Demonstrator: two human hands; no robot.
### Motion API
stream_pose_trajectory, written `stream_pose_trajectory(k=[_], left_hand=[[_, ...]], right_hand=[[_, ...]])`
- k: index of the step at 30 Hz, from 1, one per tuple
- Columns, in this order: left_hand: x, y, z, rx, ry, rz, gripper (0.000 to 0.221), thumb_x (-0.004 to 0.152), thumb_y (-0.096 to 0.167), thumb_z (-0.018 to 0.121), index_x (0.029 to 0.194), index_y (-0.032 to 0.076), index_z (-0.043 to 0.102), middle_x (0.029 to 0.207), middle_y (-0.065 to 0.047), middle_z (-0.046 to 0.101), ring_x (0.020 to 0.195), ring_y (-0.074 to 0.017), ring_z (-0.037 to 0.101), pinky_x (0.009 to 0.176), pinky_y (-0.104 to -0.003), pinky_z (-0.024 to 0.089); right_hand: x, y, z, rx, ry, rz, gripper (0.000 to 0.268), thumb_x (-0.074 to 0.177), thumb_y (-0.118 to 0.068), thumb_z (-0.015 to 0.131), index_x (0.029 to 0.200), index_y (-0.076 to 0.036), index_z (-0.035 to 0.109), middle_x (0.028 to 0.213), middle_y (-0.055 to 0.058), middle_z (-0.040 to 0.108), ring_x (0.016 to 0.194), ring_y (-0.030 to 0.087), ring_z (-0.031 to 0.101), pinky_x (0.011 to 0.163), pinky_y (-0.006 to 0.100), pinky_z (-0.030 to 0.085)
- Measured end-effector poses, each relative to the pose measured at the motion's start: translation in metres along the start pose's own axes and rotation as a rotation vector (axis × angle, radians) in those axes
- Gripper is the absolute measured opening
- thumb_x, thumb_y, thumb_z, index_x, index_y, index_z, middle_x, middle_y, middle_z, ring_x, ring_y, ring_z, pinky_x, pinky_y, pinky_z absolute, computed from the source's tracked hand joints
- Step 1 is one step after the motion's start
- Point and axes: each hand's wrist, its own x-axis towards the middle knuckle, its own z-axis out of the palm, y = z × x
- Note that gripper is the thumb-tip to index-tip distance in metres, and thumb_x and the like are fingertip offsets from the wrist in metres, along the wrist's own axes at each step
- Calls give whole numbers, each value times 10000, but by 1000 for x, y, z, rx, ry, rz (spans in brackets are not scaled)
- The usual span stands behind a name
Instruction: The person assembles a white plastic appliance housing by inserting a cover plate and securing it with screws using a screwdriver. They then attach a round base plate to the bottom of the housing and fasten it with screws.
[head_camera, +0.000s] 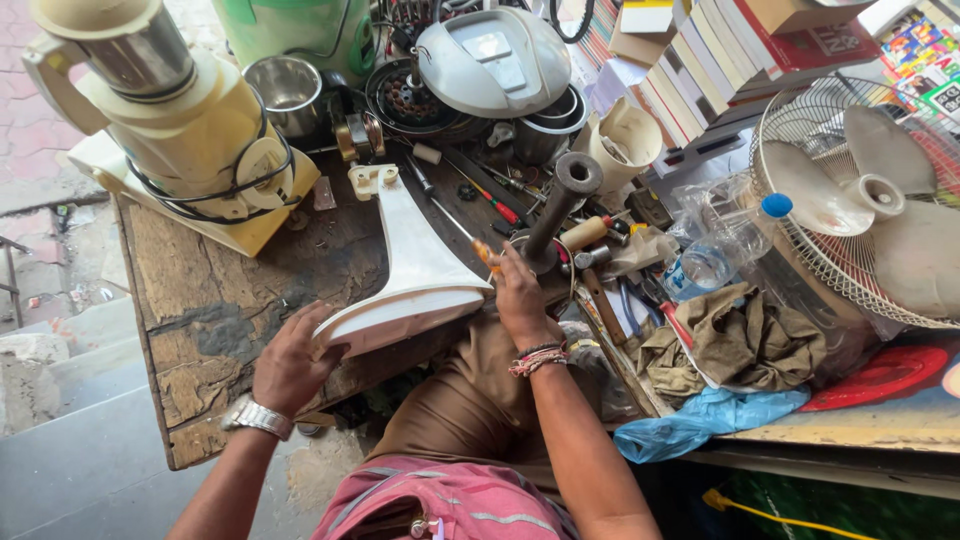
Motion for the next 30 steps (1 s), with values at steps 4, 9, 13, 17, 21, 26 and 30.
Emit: stream_pose_trajectory(k=[4,9,13,17,21,26,30], left_hand=[[-26,5,17,178,456,317,670,889,261,722,1444,1,451,1489,-255,500,1398,-442,485,1174,-545,396],[-91,-17,61,188,286,658,541,807,231,687,1309,79,550,1320,-226,590,1224,-405,541,1035,-561,427],[-129,-64,110,-129,-334,169,362,909,322,627,1193,111,703,1144,-148,731,1011,-362,699,861,-419,568],[-152,-113,142,-61,-599,-330,350,878,390,630,1067,130,770,1055,-153,787,1001,-336,746,877,-396,588],[-171,-129,135,-11,-737,-660,341,883,390,631,1053,128,768,1035,-155,782,981,-339,743,861,-402,586],[-163,-123,114,-71,-754,-795,330,888,389,632,1035,125,765,1011,-156,775,956,-344,738,841,-410,585],[-142,-116,104,-119,-741,-828,322,892,389,633,1020,123,763,991,-158,770,935,-347,734,826,-417,583]], right_hand=[[-17,-6,-23,30,89,-107,245,939,10,635,1168,-48,697,1425,236,587,1314,421,571,1061,463,504],[-121,-3,-79,-37,57,113,179,946,-35,650,1117,-35,704,1344,161,665,1231,352,639,979,410,538],[-208,43,-91,-11,258,210,176,934,-47,666,1102,-48,717,1234,118,725,1136,277,693,983,355,534],[-283,90,-96,-4,195,467,244,909,-52,693,1153,-42,704,1199,108,735,1111,282,704,961,361,538],[-305,102,-89,-55,54,712,251,910,-73,692,1160,-52,701,1191,114,734,1109,287,702,961,368,537],[-297,90,-109,-128,-161,910,260,911,-99,691,1169,-63,698,1181,120,733,1107,293,699,961,377,536],[-295,95,-117,-182,-304,977,268,912,-119,691,1176,-73,695,1174,125,732,1105,299,697,962,384,535]])
